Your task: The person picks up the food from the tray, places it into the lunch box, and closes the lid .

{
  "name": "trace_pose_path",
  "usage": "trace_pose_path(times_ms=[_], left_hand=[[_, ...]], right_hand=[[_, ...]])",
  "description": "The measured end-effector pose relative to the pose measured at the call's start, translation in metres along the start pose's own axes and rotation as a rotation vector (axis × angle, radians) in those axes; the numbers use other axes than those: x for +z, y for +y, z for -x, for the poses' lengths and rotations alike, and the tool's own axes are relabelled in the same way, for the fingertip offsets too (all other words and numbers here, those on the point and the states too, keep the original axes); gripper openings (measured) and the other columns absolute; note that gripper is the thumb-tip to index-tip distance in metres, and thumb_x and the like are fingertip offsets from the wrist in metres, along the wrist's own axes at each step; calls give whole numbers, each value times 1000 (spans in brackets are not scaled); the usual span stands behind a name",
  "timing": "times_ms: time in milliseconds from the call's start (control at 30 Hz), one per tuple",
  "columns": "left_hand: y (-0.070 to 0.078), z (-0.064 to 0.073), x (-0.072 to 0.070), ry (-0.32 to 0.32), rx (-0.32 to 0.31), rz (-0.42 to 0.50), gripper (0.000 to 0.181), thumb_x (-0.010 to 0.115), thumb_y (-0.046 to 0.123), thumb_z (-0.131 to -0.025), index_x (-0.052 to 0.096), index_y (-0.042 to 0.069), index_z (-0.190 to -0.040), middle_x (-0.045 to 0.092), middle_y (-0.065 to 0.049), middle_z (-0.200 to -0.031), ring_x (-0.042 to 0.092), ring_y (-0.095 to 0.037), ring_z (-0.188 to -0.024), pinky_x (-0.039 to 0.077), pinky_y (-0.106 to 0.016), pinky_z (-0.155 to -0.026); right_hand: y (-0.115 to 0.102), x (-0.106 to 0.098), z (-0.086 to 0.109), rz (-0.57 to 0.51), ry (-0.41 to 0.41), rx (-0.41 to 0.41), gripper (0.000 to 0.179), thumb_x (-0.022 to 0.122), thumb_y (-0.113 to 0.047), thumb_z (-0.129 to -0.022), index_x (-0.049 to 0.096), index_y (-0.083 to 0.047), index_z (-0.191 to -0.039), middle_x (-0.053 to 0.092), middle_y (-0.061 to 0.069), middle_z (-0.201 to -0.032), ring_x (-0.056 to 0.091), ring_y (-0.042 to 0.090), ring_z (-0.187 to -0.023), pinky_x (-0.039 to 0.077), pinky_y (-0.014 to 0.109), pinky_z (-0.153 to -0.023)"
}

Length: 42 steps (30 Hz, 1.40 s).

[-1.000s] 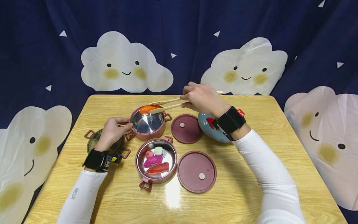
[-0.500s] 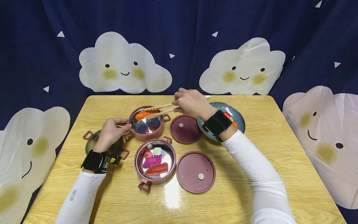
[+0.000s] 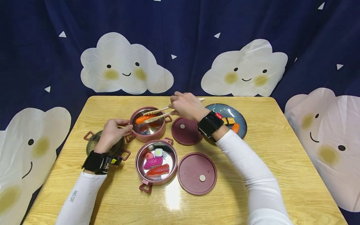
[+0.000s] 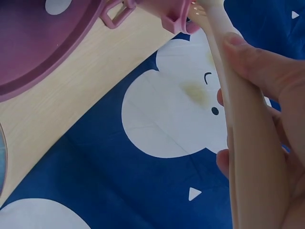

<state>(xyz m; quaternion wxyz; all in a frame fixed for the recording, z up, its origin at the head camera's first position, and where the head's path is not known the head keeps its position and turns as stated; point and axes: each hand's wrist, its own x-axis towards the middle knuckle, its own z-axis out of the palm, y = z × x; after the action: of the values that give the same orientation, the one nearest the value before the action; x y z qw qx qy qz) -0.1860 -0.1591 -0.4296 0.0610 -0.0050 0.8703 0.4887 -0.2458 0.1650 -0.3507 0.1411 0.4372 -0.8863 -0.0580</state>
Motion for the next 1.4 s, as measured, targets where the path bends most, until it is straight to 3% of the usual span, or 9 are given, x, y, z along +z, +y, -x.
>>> trace_pose_path(times_ms=[633, 867, 1167, 1400], left_hand=[[1, 1, 0, 2, 2, -4, 36, 68, 14, -103, 69, -6, -133, 71, -29, -127, 79, -34, -105, 62, -19, -77], [1, 1, 0, 5, 9, -14, 36, 68, 15, -103, 70, -6, -132, 72, -28, -126, 79, -34, -105, 62, -20, -78], [0, 0, 0, 7, 7, -15, 36, 68, 14, -103, 70, -6, -133, 72, -28, -125, 78, -35, -106, 63, -23, -80], [1, 1, -1, 2, 6, -18, 37, 67, 14, -103, 68, -6, -134, 71, -29, -126, 78, -36, -106, 63, -23, -80]], right_hand=[[-3, 10, -13, 21, -65, 21, 27, 84, -35, -91, 83, -21, -114, 74, 2, -102, 61, 22, -90, 54, 34, -66], [-4, 9, -14, 29, -49, 15, 28, 85, -34, -90, 83, -21, -114, 74, 3, -102, 61, 24, -92, 54, 36, -67], [2, 3, -5, 3, -51, 31, 30, 86, -35, -88, 82, -21, -113, 74, 3, -105, 62, 24, -97, 57, 38, -72], [12, -15, 13, -45, 28, 31, 33, 86, -35, -88, 82, -17, -114, 75, 7, -105, 65, 26, -96, 59, 38, -71]])
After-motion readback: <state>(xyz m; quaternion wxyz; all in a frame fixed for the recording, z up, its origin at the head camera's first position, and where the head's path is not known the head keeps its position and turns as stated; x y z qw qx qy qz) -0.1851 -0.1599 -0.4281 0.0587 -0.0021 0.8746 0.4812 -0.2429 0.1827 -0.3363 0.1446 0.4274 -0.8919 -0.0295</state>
